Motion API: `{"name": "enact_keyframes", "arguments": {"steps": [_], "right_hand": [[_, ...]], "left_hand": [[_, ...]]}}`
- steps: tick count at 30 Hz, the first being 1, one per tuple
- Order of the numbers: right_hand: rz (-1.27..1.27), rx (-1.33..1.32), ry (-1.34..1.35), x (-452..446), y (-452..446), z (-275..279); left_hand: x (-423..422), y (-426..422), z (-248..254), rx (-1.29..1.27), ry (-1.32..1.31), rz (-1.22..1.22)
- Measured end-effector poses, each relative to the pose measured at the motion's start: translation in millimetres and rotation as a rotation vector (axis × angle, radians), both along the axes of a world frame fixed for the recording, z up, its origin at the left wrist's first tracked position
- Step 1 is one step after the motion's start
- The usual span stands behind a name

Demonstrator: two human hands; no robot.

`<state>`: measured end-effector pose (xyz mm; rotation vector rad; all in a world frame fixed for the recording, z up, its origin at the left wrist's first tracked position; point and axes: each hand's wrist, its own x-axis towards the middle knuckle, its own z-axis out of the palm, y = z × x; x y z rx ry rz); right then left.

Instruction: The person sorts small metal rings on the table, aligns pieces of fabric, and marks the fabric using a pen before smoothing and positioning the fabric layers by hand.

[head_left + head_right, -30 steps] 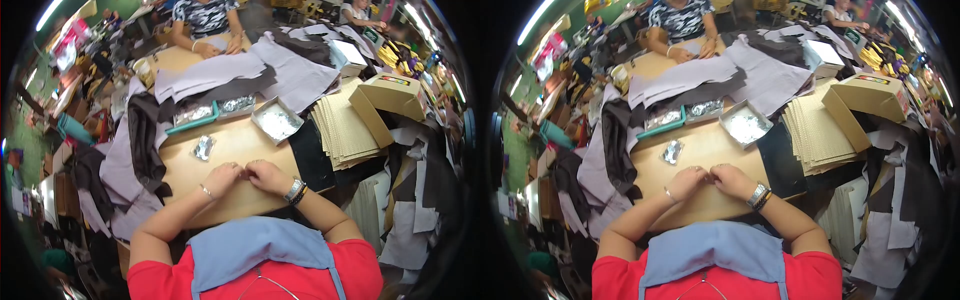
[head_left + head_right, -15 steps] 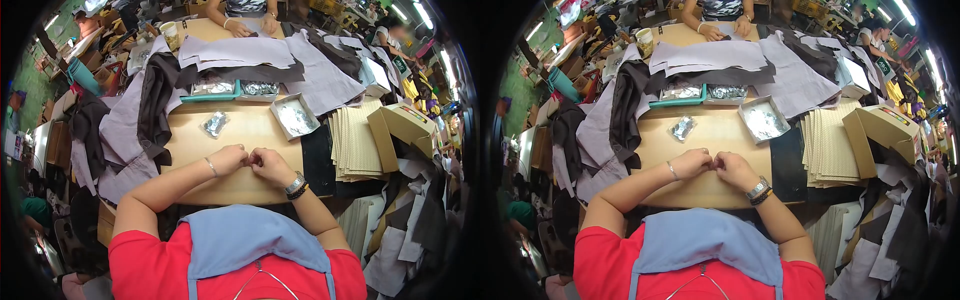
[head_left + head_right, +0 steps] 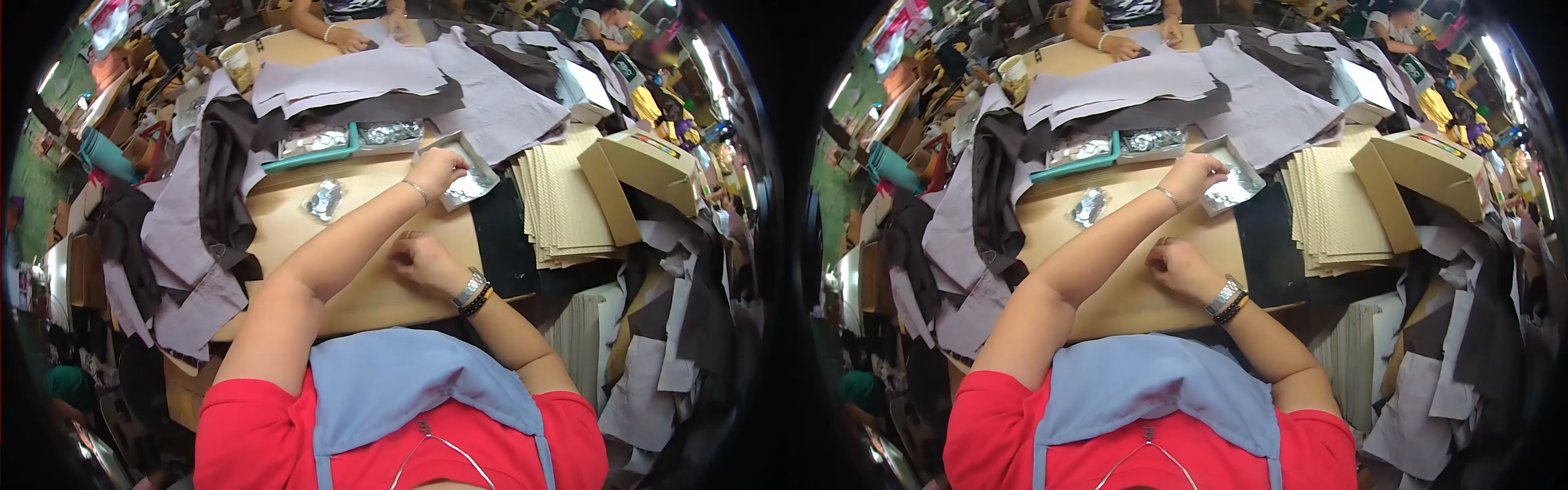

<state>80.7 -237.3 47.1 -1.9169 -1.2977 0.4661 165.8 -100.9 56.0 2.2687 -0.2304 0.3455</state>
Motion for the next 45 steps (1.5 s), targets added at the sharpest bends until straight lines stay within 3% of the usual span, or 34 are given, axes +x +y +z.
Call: {"name": "enact_keyframes", "arguments": {"steps": [5, 11, 14, 16, 19, 22, 27, 30, 33, 35, 38, 41, 43, 45], "right_hand": [[-0.002, -0.051, 0.067, -0.4, 2.2, 7.6], [0.048, -0.125, 0.106, 8.6, 9.6, 2.2], [0.075, -0.194, 0.147, 12.5, 7.9, 11.2], [0.071, -0.201, 0.176, 13.4, 3.7, 11.7], [0.107, 0.081, 0.071, 27.9, -0.8, 11.1], [-0.256, 0.121, 0.140, 63.3, -9.0, 37.7], [-0.512, 0.134, -0.671, 132.9, -46.3, 24.8], [-0.608, 0.100, -0.787, 162.4, -63.3, -3.7], [-0.656, -0.178, -0.348, 165.5, -59.6, 4.5], [-0.593, -0.196, -0.357, 171.8, -60.5, -1.2], [-0.534, -0.282, -0.377, 173.6, -56.5, -0.9], [-0.495, -0.271, -0.386, 176.3, -63.8, -5.6], [-0.504, -0.210, -0.356, 169.2, -68.9, 4.6], [-0.517, -0.135, -0.301, 162.3, -71.5, 12.4]], "left_hand": [[-20.9, 13.3, -6.2, 0.090, -0.190, 0.105], [-138.5, 88.0, 9.0, 0.623, 0.174, 0.359], [-177.5, 106.8, 1.3, 0.672, 0.128, 0.404], [-188.2, 112.5, -4.2, 0.651, 0.158, 0.395], [-185.3, 115.4, -9.2, 0.577, 0.132, 0.399], [-178.7, 118.0, -13.5, 0.481, 0.154, 0.391], [-169.2, 118.6, -1.2, 0.291, 0.062, 0.314], [-147.5, 93.8, 25.2, 0.127, -0.022, 0.239], [-111.5, 56.3, 51.5, 0.033, -0.065, 0.141], [-76.2, 39.4, 38.5, 0.057, -0.156, 0.059], [-42.9, 19.9, 22.2, 0.006, -0.002, 0.003], [-18.0, 46.9, 21.0, 0.295, -0.151, 0.190], [-2.6, 83.3, 23.2, 0.611, -0.150, 0.385], [12.3, 120.0, 13.5, 0.766, -0.066, 0.521]]}}
